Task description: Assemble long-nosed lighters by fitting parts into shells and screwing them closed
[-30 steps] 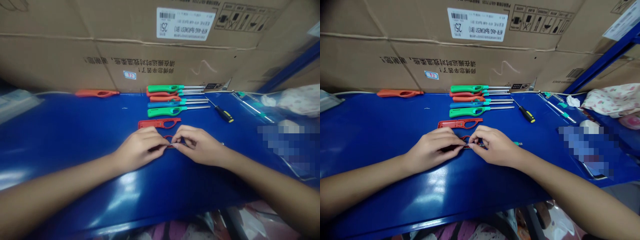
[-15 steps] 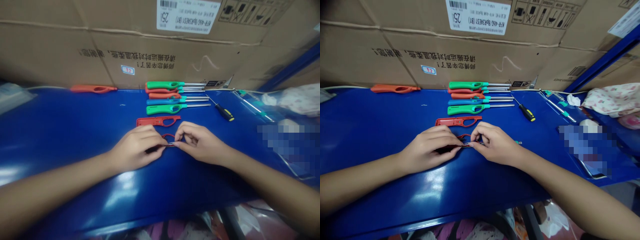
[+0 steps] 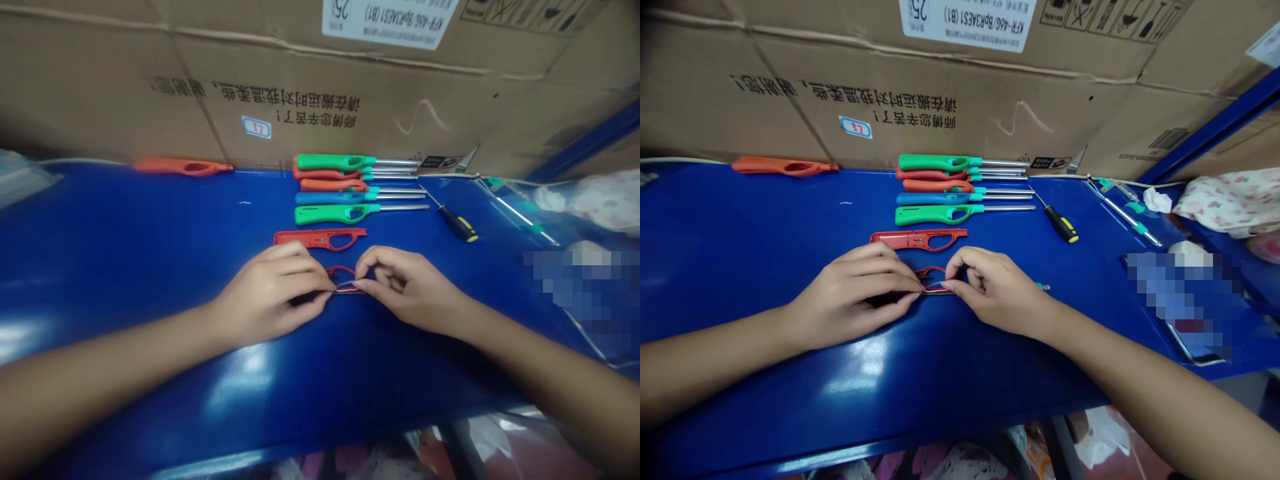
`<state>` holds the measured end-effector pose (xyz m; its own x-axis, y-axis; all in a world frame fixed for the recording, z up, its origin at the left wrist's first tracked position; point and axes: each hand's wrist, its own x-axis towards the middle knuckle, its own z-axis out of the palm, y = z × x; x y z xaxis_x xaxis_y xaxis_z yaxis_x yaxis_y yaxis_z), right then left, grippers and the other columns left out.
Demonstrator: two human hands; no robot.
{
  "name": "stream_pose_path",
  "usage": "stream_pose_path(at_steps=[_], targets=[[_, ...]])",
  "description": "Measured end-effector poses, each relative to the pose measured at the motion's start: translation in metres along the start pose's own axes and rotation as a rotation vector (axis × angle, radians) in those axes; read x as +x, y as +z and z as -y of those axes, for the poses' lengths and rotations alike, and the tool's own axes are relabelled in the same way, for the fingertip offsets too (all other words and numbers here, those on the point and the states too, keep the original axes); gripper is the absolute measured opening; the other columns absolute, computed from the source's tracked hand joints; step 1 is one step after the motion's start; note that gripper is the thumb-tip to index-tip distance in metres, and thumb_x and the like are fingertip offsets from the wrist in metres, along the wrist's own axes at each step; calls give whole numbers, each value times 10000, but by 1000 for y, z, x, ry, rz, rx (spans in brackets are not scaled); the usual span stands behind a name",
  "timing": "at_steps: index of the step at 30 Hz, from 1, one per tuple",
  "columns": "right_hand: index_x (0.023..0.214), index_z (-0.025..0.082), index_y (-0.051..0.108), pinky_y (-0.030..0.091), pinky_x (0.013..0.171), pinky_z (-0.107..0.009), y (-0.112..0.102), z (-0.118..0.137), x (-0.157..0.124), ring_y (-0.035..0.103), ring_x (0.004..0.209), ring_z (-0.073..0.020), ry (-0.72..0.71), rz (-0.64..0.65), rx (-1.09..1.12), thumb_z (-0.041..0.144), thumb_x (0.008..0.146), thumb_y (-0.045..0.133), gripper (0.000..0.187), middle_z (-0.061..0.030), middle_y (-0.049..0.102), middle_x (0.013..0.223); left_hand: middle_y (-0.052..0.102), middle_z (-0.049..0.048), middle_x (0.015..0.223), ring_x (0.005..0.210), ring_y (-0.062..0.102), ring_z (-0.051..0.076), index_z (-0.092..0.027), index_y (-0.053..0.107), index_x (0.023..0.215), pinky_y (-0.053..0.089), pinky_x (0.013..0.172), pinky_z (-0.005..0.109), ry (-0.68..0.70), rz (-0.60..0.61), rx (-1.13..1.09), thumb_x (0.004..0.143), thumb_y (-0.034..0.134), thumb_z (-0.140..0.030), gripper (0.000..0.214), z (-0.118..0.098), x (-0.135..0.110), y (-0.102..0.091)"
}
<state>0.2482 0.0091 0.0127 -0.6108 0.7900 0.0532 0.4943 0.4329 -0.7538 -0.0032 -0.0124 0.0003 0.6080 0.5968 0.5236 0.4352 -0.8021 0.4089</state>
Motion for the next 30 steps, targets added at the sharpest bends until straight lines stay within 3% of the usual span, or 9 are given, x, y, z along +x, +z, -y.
stream_pose_path(at_steps=[4,9,13,16,18,23,30], targets=[[980,201,595,252,463,-216,0,1,0,317,467,-60,26,25,33,225,925,605,61,97,388,576,755,36,957,857,632,175,-207,751,907,517,817,338,-31,-36,39,876,693,-208,66,0,1,-1],[966,209,590,314,498,-208,0,3,-1,369,519,-44,-41,51,23,98,861,585,153,37,551,818,745,34,983,881,628,175,-212,743,872,500,848,344,-66,1,31,883,687,-234,62,1,0,-1],[808,200,532,321,513,-215,-1,3,-2,362,547,-51,-67,63,2,67,831,579,143,22,545,849,740,34,995,900,624,180,-210,741,872,491,864,351,-91,17,6,889,675,-225,70,1,0,-1],[943,215,556,322,511,-214,-1,3,-1,365,529,-58,-31,61,3,69,844,576,177,53,501,744,739,38,992,907,621,188,-207,741,872,491,862,354,-97,18,-16,888,675,-220,70,2,0,-1],[1020,223,590,330,514,-215,0,4,-1,372,528,-51,-48,63,-7,75,856,575,222,44,530,797,739,39,984,906,621,189,-205,741,867,491,860,354,-102,14,-22,888,674,-219,71,2,0,-1],[840,199,571,341,523,-221,-1,6,-1,371,549,-42,-85,70,4,67,853,570,132,7,552,938,747,37,957,886,633,184,-197,733,850,492,852,351,-106,4,-26,889,676,-224,74,2,0,0],[809,210,475,360,579,-237,-1,6,-2,406,621,-74,-142,95,-85,148,880,629,180,7,550,924,751,34,951,869,657,172,-190,725,859,491,852,340,-97,5,-42,902,668,-222,78,4,0,1]])
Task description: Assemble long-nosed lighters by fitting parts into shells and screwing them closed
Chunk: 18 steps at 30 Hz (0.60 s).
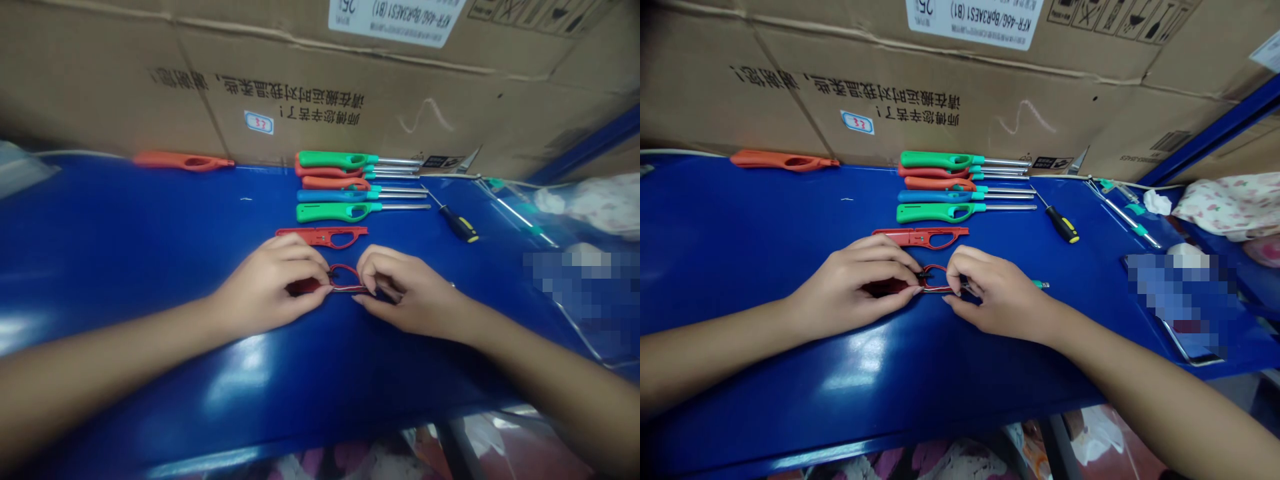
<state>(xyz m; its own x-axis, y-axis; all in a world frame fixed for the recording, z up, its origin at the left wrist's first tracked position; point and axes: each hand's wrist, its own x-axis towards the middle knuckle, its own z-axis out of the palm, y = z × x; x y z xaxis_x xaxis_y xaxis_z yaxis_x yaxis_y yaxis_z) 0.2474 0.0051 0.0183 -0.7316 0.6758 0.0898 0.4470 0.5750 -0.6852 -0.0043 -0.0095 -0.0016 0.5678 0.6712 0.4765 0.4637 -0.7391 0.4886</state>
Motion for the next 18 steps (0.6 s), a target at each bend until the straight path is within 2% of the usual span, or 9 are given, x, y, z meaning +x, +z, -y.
stream_pose_path(at_steps=[4,7,11,18], targets=[[920,217,543,380,613,-234,3,-3,0,465,655,-87,-50,-31,-110,138,916,614,107,13,588,902,744,26,939,860,662,166,-189,723,865,487,856,337,-15,14,-17,904,669,-219,73,1,0,1],[1079,217,595,412,650,-223,5,-5,0,538,722,-95,-104,-44,-131,125,927,611,179,3,616,925,740,27,936,870,661,168,-182,715,862,485,860,339,-31,28,-34,905,667,-214,72,1,0,1],[981,204,631,448,731,-218,5,-5,1,597,844,-111,-143,-43,-140,159,961,584,68,-18,633,958,739,24,931,877,660,165,-179,710,870,485,850,329,-41,34,-59,904,667,-198,59,0,1,1],[993,204,604,464,774,-257,5,-8,-1,614,916,-143,-99,-10,-250,195,995,523,81,-35,639,1026,757,13,913,870,690,160,-189,726,882,490,838,319,-62,17,-89,910,674,-193,59,1,2,1]])
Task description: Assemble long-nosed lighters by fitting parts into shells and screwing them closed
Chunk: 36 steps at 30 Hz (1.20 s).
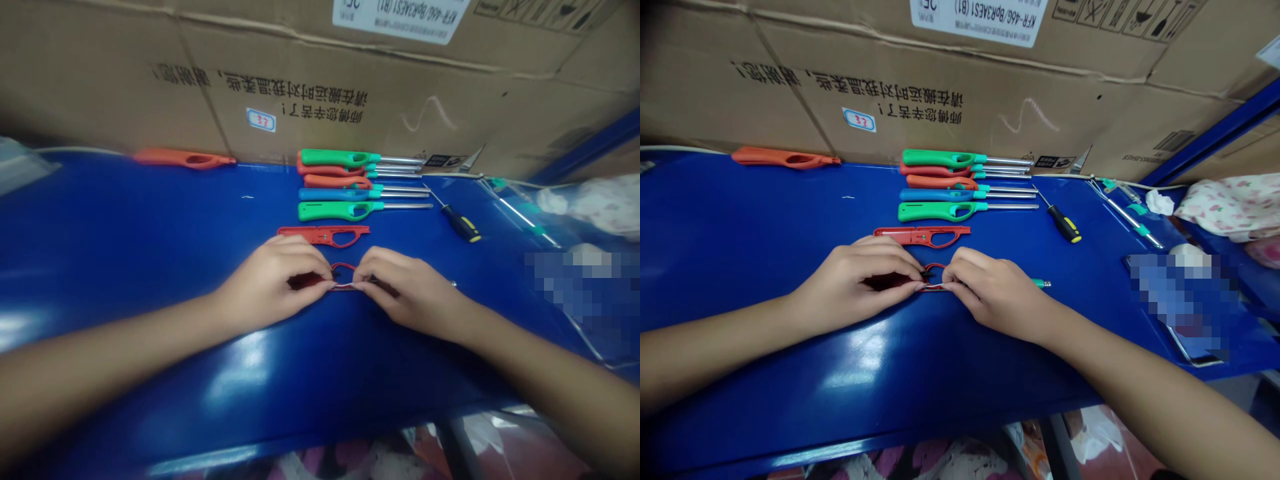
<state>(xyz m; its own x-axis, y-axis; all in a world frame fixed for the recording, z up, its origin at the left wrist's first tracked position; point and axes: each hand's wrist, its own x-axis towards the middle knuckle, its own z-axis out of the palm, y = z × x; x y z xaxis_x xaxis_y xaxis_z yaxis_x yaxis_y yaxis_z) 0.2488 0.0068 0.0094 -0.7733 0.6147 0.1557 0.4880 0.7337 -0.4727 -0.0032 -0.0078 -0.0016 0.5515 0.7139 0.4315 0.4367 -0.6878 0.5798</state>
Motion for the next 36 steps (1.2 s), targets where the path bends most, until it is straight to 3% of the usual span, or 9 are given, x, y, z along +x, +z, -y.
stream_pose_path(at_steps=[6,23,32,36], targets=[[986,207,616,430,641,-247,-2,3,0,598,795,-125,10,33,-30,232,963,581,49,-23,636,987,761,15,916,871,698,166,-190,742,875,498,843,328,0,-5,6,902,683,-200,66,0,-1,0],[941,186,649,410,661,-227,0,6,1,539,732,-97,4,-34,69,180,942,626,24,-11,630,930,759,21,911,859,694,168,-186,745,873,502,833,328,7,-6,9,899,672,-187,78,0,-1,0],[921,195,637,386,613,-227,-1,6,1,455,621,-83,15,-51,61,140,913,653,57,6,631,902,716,28,939,887,643,176,-197,742,899,490,839,341,18,56,35,871,654,-173,96,-4,0,-2],[922,197,625,388,624,-232,-1,6,2,481,656,-91,34,-47,58,139,909,650,65,1,630,905,704,36,933,884,635,175,-191,728,911,494,818,330,9,69,21,880,630,-166,105,-3,2,-2]])
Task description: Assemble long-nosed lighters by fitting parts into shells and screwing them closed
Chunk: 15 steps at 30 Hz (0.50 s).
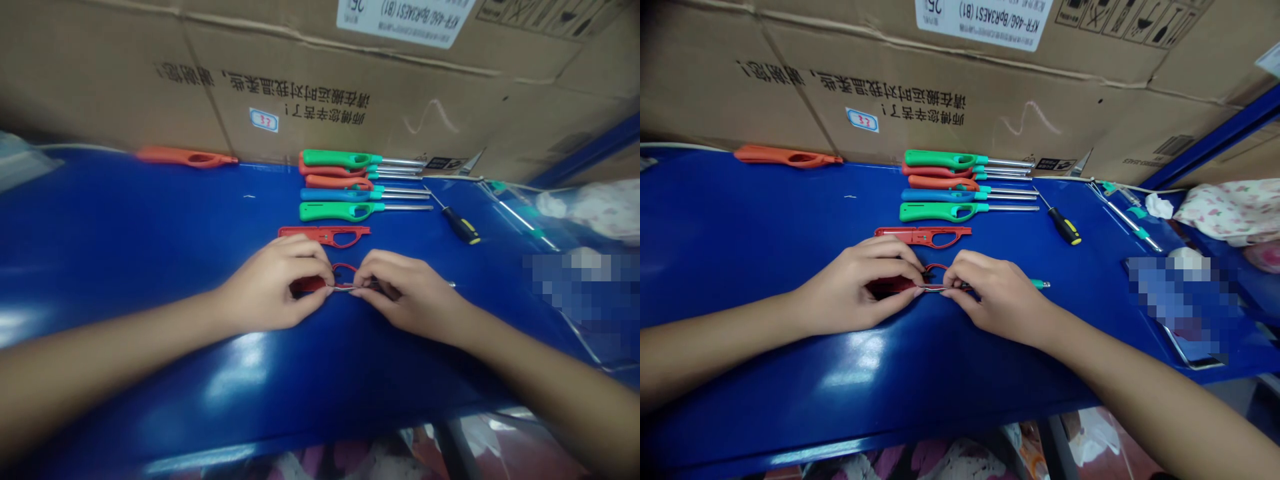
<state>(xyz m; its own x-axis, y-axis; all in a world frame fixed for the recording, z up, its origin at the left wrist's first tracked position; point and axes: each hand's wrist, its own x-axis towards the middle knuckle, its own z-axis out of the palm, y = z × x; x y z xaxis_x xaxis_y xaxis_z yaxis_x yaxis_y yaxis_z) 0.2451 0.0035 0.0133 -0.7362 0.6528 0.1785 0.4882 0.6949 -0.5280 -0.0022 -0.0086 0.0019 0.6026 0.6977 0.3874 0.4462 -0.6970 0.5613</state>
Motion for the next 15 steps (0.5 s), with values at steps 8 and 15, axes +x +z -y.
stream_pose_path(at_steps=[8,15], targets=[[905,199,649,371,597,-240,3,-3,0,458,617,-91,1,-49,57,165,913,659,36,6,617,849,696,38,931,889,631,173,-182,709,905,488,823,323,-23,1,-17,914,604,-179,106,0,-1,0],[919,195,630,380,610,-233,1,0,0,471,637,-91,-24,-1,19,159,925,635,37,-5,634,894,683,32,942,892,618,176,-184,703,889,465,822,326,1,37,3,867,647,-184,60,-2,-1,-2]])
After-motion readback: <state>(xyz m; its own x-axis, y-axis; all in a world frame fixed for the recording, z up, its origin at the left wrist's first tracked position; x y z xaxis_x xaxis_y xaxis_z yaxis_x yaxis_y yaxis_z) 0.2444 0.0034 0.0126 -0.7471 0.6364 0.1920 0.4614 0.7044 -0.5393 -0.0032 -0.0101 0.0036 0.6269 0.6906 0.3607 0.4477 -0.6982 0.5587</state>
